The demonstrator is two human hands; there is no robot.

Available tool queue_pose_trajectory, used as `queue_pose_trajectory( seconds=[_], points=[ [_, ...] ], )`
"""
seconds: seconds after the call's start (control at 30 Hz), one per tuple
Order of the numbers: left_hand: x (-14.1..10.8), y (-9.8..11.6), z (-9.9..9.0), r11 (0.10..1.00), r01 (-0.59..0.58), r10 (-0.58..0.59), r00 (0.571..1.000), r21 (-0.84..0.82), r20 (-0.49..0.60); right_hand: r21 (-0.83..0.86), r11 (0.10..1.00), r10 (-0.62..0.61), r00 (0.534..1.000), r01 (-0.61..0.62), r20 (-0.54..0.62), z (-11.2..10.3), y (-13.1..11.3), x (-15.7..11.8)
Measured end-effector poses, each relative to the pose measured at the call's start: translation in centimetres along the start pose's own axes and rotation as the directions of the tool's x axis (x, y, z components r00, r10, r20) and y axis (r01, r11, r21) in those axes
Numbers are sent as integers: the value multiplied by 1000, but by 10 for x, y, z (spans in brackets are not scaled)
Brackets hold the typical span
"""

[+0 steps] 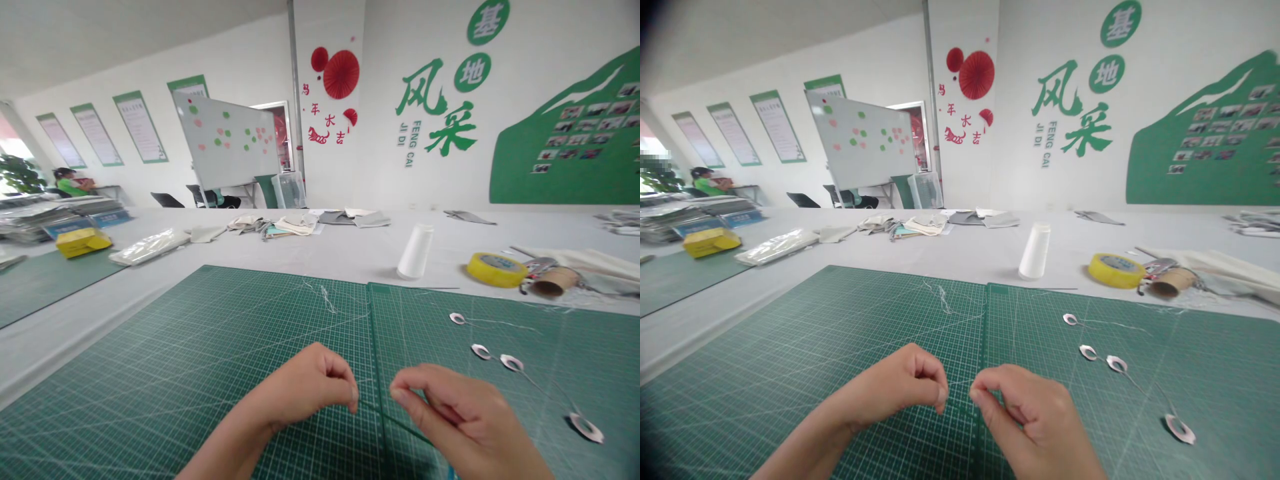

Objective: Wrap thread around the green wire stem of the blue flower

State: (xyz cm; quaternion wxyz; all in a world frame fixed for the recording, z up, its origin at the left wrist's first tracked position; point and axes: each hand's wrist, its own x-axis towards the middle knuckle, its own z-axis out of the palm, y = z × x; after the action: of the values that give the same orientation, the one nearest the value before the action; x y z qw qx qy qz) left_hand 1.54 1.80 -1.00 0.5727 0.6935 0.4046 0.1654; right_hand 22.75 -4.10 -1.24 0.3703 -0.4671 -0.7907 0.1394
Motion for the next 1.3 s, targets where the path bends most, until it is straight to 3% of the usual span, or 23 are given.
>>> queue_pose_trajectory(
  seconds=[0.13,0.37,0.63,0.97,1.17,1.3],
  points=[
    [2,-1,1,1000,-1,1,999,-7,-46,14,1000,-10,1000,10,22,3,-2,0],
    [5,7,2,996,-4,-19,967,-91,-255,58,998,-5,994,-1,105,16,-7,-2],
    [2,12,4,962,-16,-60,962,-274,-267,15,999,32,986,-35,162,36,-5,-2],
    [-1,10,6,854,-19,-33,995,-520,-90,120,968,198,962,-222,186,41,8,3],
    [-4,10,7,920,81,-33,991,-384,131,189,931,276,941,-312,194,32,14,7],
    [-6,9,7,948,82,-8,971,-306,237,213,919,294,938,-331,186,22,16,7]
  ],
)
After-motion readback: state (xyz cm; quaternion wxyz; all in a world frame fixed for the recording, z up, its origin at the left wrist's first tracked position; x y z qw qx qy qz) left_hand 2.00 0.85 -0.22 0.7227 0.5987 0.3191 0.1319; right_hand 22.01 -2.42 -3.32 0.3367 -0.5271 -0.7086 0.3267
